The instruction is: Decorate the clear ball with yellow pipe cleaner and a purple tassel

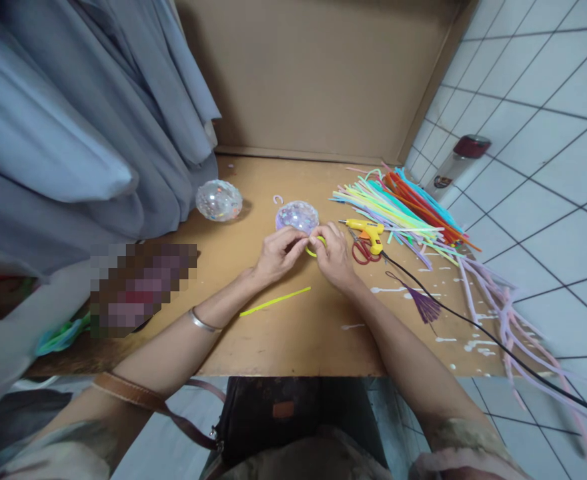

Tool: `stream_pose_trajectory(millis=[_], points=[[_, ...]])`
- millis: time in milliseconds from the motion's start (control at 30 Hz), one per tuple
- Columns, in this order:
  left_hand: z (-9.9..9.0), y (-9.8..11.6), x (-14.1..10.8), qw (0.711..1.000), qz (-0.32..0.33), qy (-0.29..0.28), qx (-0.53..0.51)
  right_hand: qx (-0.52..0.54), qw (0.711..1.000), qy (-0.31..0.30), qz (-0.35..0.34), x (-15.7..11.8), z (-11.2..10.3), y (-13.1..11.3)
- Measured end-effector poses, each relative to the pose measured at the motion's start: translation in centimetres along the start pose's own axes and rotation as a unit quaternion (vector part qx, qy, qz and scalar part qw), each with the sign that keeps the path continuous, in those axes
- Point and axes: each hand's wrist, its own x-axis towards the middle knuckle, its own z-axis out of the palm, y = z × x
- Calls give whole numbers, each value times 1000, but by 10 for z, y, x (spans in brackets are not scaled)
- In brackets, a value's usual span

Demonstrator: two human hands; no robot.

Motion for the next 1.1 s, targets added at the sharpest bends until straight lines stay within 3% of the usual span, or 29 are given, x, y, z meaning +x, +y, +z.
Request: stream_pose_trajectory(millis=[100,333,600,833,1100], points=[[2,2,-1,1000,-18,17,-11,7,1000,8,-3,0,0,-1],[3,4,0,973,-169,15,-155,-8,1000,12,-21,-1,1,-5],[0,11,4,972,-170,-11,-160,-4,1000,15,-5,-1,1,-3],[-5,5,10,967,-177,-48,-176,0,1000,28,5,-1,2,-2],[-3,7,10,969,-179,-29,-166,40,999,29,12,-1,1,-2]])
